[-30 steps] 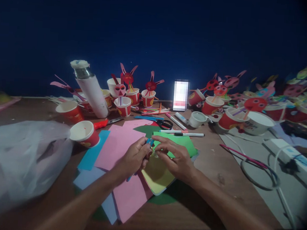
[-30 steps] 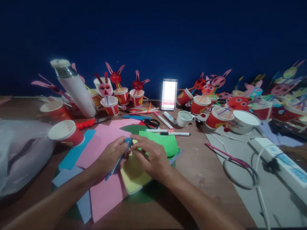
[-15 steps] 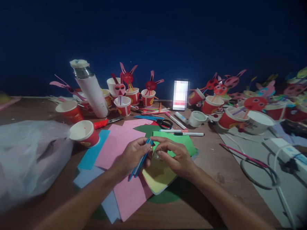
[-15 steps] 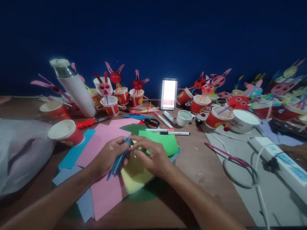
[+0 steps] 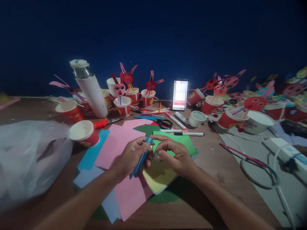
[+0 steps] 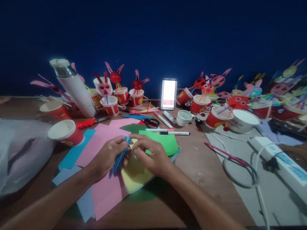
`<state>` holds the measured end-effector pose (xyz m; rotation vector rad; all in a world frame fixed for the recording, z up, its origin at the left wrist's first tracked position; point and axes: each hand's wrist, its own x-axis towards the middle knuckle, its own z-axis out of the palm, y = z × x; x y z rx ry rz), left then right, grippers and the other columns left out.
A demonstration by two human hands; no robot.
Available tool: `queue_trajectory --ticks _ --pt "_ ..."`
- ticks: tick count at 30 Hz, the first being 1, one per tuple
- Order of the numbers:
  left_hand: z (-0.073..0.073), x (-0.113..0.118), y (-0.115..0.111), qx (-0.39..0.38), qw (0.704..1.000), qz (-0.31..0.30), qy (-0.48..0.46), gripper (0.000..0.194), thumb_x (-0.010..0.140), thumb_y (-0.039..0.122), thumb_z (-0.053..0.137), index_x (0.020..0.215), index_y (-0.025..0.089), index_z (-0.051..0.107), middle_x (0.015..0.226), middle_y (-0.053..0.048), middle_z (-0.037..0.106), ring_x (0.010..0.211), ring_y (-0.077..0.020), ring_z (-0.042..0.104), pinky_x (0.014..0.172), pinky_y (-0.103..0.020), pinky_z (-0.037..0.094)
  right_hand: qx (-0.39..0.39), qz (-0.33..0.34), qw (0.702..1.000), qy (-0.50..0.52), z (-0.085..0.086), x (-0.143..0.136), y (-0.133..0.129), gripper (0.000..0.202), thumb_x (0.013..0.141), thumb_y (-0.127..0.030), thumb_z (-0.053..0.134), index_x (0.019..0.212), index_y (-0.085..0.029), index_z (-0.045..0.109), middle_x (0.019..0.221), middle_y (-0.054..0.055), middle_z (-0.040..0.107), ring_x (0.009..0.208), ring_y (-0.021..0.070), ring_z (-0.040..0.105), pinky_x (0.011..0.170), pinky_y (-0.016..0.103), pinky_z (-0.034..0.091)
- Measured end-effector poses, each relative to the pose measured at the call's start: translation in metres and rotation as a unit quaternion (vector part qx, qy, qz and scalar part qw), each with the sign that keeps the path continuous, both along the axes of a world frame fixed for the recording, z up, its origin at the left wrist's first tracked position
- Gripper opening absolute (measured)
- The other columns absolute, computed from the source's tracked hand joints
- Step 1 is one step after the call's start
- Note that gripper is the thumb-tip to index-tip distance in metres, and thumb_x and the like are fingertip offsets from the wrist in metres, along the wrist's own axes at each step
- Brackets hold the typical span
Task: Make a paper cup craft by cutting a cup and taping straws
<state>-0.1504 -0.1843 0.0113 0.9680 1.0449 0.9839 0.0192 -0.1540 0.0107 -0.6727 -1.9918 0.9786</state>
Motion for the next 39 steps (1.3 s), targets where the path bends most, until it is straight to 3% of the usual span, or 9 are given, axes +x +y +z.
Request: queue_trajectory --ticks 2,7,10,16,20,32,39 --pt "0.004 0.0 -0.001 0.009 1.0 0.009 0.018 0.022 0.081 0.04 0.048 0.082 0.018 0.05 0.059 0.004 0.053 0.04 -0.0055 0.048 0.038 -0.015 0.035 0.02 -0.04 0.999 -0.001 0.001 0.001 0.0 0.01 0.08 -0.014 0.05 0.079 -0.019 0.058 0.103 0.008 0.06 0.099 0.0193 0.055 0.076 0.029 0.045" --pt "0.012 0.001 -0.004 0.043 0.996 0.025 0.079 0.019 0.082 0.038 0.046 0.08 0.019 0.049 0.053 0.008 0.046 0.036 -0.0019 0.035 0.034 -0.012 0.024 0.05 -0.11 0.993 -0.004 0.002 0.001 0.002 0.009 0.081 -0.016 0.049 0.08 -0.019 0.057 0.079 0.002 0.057 0.074 0.0144 0.055 0.067 0.027 0.043" --pt "0.01 0.003 -0.005 0.062 0.99 0.025 0.124 0.024 0.083 0.036 0.046 0.068 0.017 0.046 0.051 0.008 0.041 0.037 -0.0016 0.031 0.036 -0.013 0.024 0.076 -0.113 0.991 -0.011 0.004 0.0 0.0 0.009 0.081 -0.016 0.049 0.081 -0.019 0.057 0.08 0.002 0.057 0.074 0.0143 0.054 0.067 0.027 0.043" --pt "-0.002 0.008 -0.007 0.126 0.97 0.028 0.206 0.025 0.084 0.037 0.043 0.069 0.018 0.047 0.055 0.006 0.042 0.049 -0.0055 0.036 0.045 -0.016 0.029 0.104 -0.122 0.986 -0.049 0.005 -0.004 -0.006 0.01 0.081 -0.015 0.049 0.081 -0.019 0.057 0.077 0.002 0.058 0.07 0.0139 0.052 0.069 0.029 0.041" --pt "-0.002 0.01 -0.008 0.166 0.953 0.029 0.251 0.026 0.084 0.036 0.041 0.066 0.018 0.045 0.058 0.005 0.041 0.054 -0.0077 0.039 0.049 -0.018 0.031 0.118 -0.139 0.981 -0.07 0.005 -0.007 -0.007 0.01 0.08 -0.014 0.049 0.079 -0.019 0.058 0.075 0.001 0.059 0.071 0.0145 0.053 0.07 0.028 0.04" --pt "-0.001 0.009 -0.008 0.225 0.889 -0.008 0.399 0.02 0.087 0.027 0.034 0.081 0.02 0.051 0.07 0.001 0.053 0.061 -0.0113 0.045 0.057 -0.022 0.034 0.145 -0.159 0.972 -0.093 0.0 -0.008 -0.007 0.007 0.081 -0.016 0.052 0.079 -0.019 0.058 0.074 0.001 0.059 0.066 0.0132 0.052 0.071 0.03 0.037" --pt "-0.004 0.011 -0.008 0.242 0.875 -0.004 0.419 0.019 0.087 0.026 0.032 0.082 0.02 0.05 0.072 0.0 0.054 0.063 -0.0123 0.046 0.058 -0.023 0.034 0.148 -0.174 0.969 -0.09 -0.002 -0.01 -0.006 0.007 0.082 -0.016 0.052 0.08 -0.018 0.058 0.077 0.001 0.059 0.069 0.0138 0.051 0.07 0.029 0.038"
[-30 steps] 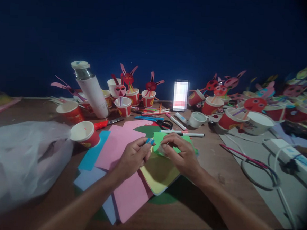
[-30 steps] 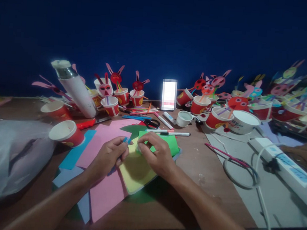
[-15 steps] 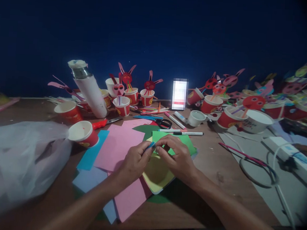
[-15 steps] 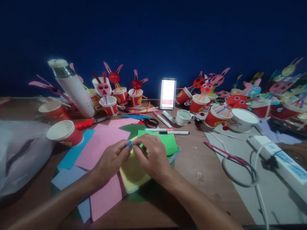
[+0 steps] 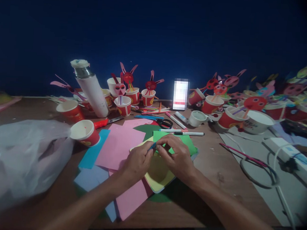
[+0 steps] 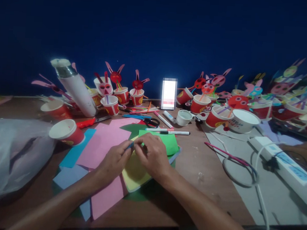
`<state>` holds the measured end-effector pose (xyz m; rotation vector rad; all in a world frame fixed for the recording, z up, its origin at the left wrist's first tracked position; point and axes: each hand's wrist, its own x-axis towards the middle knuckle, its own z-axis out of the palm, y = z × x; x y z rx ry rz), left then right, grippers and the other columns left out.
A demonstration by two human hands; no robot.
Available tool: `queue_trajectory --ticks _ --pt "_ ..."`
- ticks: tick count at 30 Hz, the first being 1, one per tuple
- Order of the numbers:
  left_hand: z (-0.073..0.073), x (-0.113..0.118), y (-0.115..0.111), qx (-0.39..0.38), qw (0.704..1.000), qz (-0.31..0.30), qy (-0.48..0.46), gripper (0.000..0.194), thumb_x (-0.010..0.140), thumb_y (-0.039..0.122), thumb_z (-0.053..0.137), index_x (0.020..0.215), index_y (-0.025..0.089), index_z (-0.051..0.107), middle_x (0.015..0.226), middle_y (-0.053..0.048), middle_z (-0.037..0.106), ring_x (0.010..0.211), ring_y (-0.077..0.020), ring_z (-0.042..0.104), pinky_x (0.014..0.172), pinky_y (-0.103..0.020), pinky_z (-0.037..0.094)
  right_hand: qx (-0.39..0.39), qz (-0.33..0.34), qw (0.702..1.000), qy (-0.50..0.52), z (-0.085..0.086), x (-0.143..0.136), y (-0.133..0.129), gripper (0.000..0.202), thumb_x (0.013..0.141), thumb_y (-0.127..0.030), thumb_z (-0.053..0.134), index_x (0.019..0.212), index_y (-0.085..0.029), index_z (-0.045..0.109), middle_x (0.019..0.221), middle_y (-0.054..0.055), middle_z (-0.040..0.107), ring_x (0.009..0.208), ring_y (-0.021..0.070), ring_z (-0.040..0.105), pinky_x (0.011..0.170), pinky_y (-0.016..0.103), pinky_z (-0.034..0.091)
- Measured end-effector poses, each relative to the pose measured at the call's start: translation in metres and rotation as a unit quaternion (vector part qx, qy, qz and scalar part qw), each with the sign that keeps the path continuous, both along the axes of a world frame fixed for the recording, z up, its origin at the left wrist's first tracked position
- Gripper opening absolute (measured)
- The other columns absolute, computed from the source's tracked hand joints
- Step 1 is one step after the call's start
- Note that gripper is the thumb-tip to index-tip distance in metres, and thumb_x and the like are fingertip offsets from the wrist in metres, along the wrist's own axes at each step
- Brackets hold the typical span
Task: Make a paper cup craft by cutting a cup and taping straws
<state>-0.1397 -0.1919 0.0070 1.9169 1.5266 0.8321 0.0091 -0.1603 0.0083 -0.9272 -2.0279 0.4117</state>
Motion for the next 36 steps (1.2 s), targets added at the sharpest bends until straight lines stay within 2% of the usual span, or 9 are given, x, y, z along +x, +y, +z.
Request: queue_trajectory --ticks 13,19,29,32,36 --pt "0.01 0.004 -0.005 -0.049 0.996 0.007 -0.072 0.019 0.086 0.025 0.033 0.084 0.02 0.051 0.073 0.001 0.055 0.067 -0.0147 0.047 0.058 -0.025 0.032 0.003 -0.026 1.0 -0.016 -0.003 -0.002 0.0 0.009 0.083 -0.019 0.048 0.079 -0.019 0.056 0.075 0.002 0.058 0.068 0.0149 0.051 0.069 0.029 0.039" --pt "0.009 0.003 -0.004 -0.05 0.997 -0.005 -0.063 0.022 0.087 0.024 0.03 0.08 0.02 0.051 0.072 0.001 0.054 0.066 -0.0135 0.046 0.058 -0.025 0.032 0.003 -0.051 0.998 -0.027 -0.005 -0.003 0.0 0.005 0.081 -0.023 0.053 0.079 -0.018 0.053 0.072 0.001 0.056 0.064 0.0142 0.05 0.066 0.028 0.038" --pt "0.005 0.0 -0.002 -0.029 0.999 -0.013 -0.014 0.025 0.088 0.031 0.029 0.079 0.02 0.05 0.07 0.001 0.052 0.063 -0.0137 0.045 0.056 -0.025 0.032 -0.055 -0.024 0.998 0.007 -0.006 -0.002 0.0 0.003 0.081 -0.02 0.052 0.078 -0.019 0.052 0.072 0.0 0.055 0.063 0.0126 0.051 0.061 0.025 0.04" --pt "0.004 -0.003 0.0 -0.029 1.0 -0.008 0.004 0.025 0.088 0.032 0.028 0.077 0.021 0.048 0.068 0.001 0.051 0.061 -0.0135 0.045 0.054 -0.025 0.031 -0.099 -0.014 0.995 0.032 -0.004 -0.001 0.001 0.002 0.079 -0.02 0.054 0.081 -0.019 0.053 0.075 0.0 0.056 0.065 0.0122 0.053 0.062 0.025 0.042" --pt "0.003 -0.005 0.001 -0.019 1.0 -0.009 0.014 0.023 0.088 0.03 0.029 0.075 0.021 0.046 0.064 0.002 0.048 0.057 -0.0126 0.043 0.052 -0.024 0.028 -0.163 0.004 0.985 0.048 -0.004 0.0 0.004 0.013 0.076 -0.024 0.059 0.087 -0.019 0.056 0.08 0.0 0.06 0.065 0.0119 0.056 0.061 0.024 0.045"
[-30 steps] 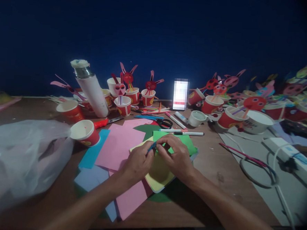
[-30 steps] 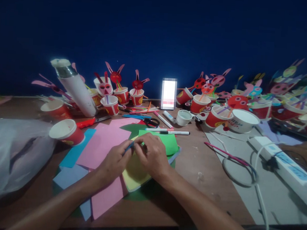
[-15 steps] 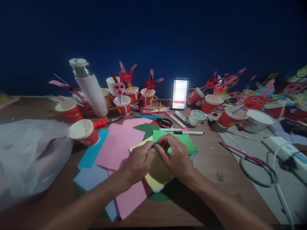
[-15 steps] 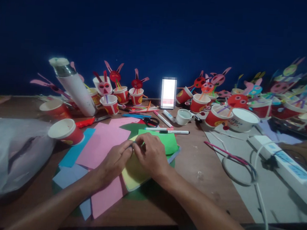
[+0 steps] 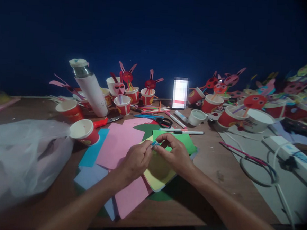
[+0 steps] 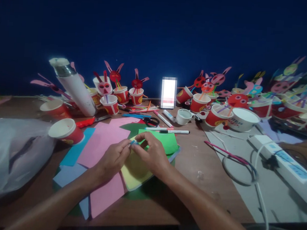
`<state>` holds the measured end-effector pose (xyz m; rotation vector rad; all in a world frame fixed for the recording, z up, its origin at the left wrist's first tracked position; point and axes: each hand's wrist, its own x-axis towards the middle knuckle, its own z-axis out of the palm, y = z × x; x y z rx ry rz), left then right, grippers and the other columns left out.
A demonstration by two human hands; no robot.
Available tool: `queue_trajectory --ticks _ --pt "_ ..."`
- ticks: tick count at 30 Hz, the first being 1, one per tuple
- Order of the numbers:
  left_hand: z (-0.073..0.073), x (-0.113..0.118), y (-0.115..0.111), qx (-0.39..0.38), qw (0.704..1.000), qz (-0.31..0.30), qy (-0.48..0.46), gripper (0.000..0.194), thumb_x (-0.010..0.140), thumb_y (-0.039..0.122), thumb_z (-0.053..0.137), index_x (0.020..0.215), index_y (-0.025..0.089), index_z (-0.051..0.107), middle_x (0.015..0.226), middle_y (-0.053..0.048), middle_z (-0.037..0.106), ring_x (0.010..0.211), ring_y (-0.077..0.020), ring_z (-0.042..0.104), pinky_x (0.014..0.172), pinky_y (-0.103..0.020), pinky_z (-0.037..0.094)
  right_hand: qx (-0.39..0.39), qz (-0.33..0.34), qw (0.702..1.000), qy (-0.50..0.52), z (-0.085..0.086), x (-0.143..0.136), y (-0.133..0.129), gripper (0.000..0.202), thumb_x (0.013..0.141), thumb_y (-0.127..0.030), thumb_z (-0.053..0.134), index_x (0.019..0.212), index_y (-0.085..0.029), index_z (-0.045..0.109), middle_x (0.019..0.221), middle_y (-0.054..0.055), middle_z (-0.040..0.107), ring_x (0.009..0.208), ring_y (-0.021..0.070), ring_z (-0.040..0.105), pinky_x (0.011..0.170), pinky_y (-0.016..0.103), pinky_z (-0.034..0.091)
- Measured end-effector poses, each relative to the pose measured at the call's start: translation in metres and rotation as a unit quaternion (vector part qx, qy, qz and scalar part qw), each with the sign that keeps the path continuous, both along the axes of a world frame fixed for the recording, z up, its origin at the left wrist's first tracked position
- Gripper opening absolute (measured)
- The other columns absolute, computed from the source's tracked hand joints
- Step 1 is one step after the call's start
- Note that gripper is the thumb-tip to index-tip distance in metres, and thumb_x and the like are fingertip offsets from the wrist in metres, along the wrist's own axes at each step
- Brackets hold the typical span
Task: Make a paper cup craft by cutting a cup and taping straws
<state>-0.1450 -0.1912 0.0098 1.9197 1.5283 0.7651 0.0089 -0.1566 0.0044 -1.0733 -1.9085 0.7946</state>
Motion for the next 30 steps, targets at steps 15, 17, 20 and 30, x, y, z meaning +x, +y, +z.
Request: queue_trajectory --ticks 15,17,20,30 --pt "0.0002 0.0003 0.0004 -0.028 0.997 0.021 -0.072 0.018 0.087 0.031 0.032 0.081 0.021 0.047 0.064 0.002 0.048 0.058 -0.0133 0.044 0.052 -0.024 0.028 0.072 0.033 0.997 0.0 -0.0012 0.0018 0.0011 0.023 0.081 -0.021 0.055 0.104 -0.021 0.06 0.09 0.005 0.06 0.072 0.0143 0.056 0.069 0.029 0.046" --pt "-0.0013 0.0003 0.0017 -0.032 0.994 0.028 -0.098 0.019 0.086 0.031 0.032 0.079 0.021 0.046 0.062 0.003 0.046 0.057 -0.0127 0.042 0.052 -0.023 0.029 0.079 0.034 0.996 0.003 -0.0016 0.0022 0.0011 0.026 0.081 -0.022 0.055 0.107 -0.021 0.058 0.092 0.005 0.059 0.073 0.0145 0.056 0.071 0.03 0.046" --pt "-0.004 0.0004 0.0026 -0.034 0.991 0.038 -0.127 0.02 0.087 0.032 0.032 0.077 0.02 0.045 0.062 0.004 0.044 0.058 -0.0122 0.041 0.052 -0.023 0.03 0.081 0.033 0.996 0.006 -0.0013 0.0023 0.0009 0.029 0.081 -0.022 0.055 0.109 -0.022 0.056 0.094 0.006 0.058 0.074 0.0148 0.056 0.072 0.03 0.046" --pt "-0.0073 0.0006 0.0014 -0.044 0.986 0.061 -0.149 0.021 0.086 0.035 0.033 0.074 0.02 0.044 0.058 0.005 0.042 0.054 -0.0106 0.039 0.05 -0.022 0.029 0.07 0.022 0.997 -0.03 0.0025 -0.001 -0.0044 0.027 0.077 -0.017 0.056 0.105 -0.019 0.059 0.096 0.007 0.06 0.083 0.0179 0.055 0.076 0.032 0.045"
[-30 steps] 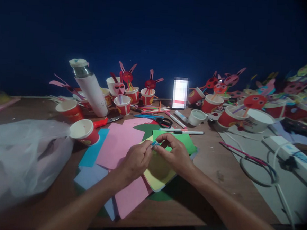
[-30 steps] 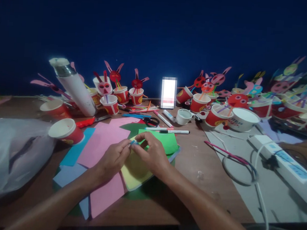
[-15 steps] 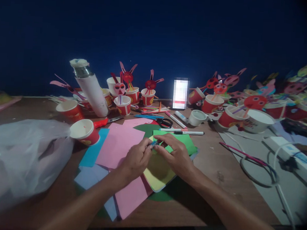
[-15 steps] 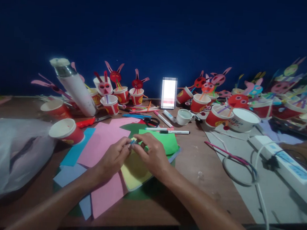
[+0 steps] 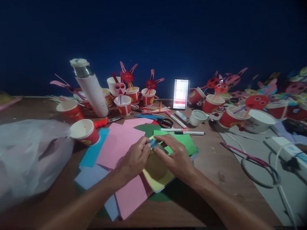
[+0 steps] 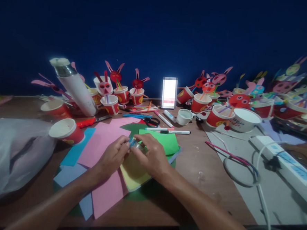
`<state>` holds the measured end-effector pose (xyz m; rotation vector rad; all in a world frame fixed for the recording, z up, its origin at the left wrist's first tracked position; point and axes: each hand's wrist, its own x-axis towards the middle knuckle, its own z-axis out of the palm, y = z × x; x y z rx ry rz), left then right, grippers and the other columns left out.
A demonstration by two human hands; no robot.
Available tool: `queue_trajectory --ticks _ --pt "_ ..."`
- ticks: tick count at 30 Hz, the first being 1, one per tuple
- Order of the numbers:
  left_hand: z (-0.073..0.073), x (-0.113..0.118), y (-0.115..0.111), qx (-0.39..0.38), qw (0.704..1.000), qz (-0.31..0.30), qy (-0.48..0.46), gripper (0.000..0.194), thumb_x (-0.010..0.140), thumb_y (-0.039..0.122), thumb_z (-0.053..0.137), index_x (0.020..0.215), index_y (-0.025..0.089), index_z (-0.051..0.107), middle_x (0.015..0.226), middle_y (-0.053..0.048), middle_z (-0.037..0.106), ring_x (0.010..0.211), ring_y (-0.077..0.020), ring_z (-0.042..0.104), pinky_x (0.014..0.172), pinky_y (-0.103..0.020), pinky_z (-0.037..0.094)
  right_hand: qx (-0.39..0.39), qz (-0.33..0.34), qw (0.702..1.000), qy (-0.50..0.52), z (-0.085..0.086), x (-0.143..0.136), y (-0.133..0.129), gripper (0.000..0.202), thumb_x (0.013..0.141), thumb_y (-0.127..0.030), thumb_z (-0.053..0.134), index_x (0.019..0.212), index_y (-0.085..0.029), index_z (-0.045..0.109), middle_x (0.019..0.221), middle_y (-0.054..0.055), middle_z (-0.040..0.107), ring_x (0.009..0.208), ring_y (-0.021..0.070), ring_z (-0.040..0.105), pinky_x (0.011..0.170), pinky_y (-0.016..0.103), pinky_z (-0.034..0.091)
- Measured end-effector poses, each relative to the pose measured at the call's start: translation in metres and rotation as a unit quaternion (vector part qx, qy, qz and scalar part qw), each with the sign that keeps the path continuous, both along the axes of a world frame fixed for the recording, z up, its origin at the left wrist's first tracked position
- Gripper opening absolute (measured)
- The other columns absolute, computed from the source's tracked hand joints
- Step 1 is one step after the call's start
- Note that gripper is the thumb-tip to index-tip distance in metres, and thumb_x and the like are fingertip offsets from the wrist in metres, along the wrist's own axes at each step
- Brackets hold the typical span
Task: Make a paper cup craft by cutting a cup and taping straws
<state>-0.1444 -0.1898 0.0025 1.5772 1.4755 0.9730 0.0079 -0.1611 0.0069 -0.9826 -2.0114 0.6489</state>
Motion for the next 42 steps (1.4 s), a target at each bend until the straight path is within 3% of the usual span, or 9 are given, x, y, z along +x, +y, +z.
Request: queue_trajectory --ticks 22,32,42 --pt "-0.011 -0.002 0.002 -0.024 0.999 -0.026 -0.017 0.023 0.087 0.038 0.033 0.082 0.021 0.047 0.061 0.004 0.044 0.055 -0.0105 0.041 0.05 -0.023 0.029 0.024 0.015 0.999 0.016 -0.008 0.002 0.005 0.023 0.076 -0.012 0.053 0.097 -0.02 0.062 0.092 0.006 0.061 0.088 0.0181 0.056 0.078 0.031 0.044" --pt "-0.004 -0.003 0.002 -0.007 1.0 -0.025 0.006 0.021 0.088 0.036 0.033 0.079 0.021 0.044 0.061 0.005 0.043 0.056 -0.0102 0.04 0.051 -0.023 0.029 -0.109 0.002 0.994 0.003 -0.002 0.003 0.004 0.021 0.082 -0.027 0.051 0.1 -0.019 0.058 0.092 0.003 0.061 0.071 0.0133 0.055 0.064 0.025 0.045" --pt "0.003 -0.002 0.001 0.001 1.0 -0.02 -0.012 0.022 0.088 0.033 0.033 0.071 0.021 0.038 0.059 0.006 0.039 0.053 -0.0093 0.037 0.049 -0.023 0.028 -0.003 0.038 0.999 -0.016 -0.001 0.006 0.007 0.025 0.08 -0.016 0.05 0.104 -0.02 0.056 0.095 0.006 0.058 0.084 0.0169 0.054 0.076 0.031 0.044"
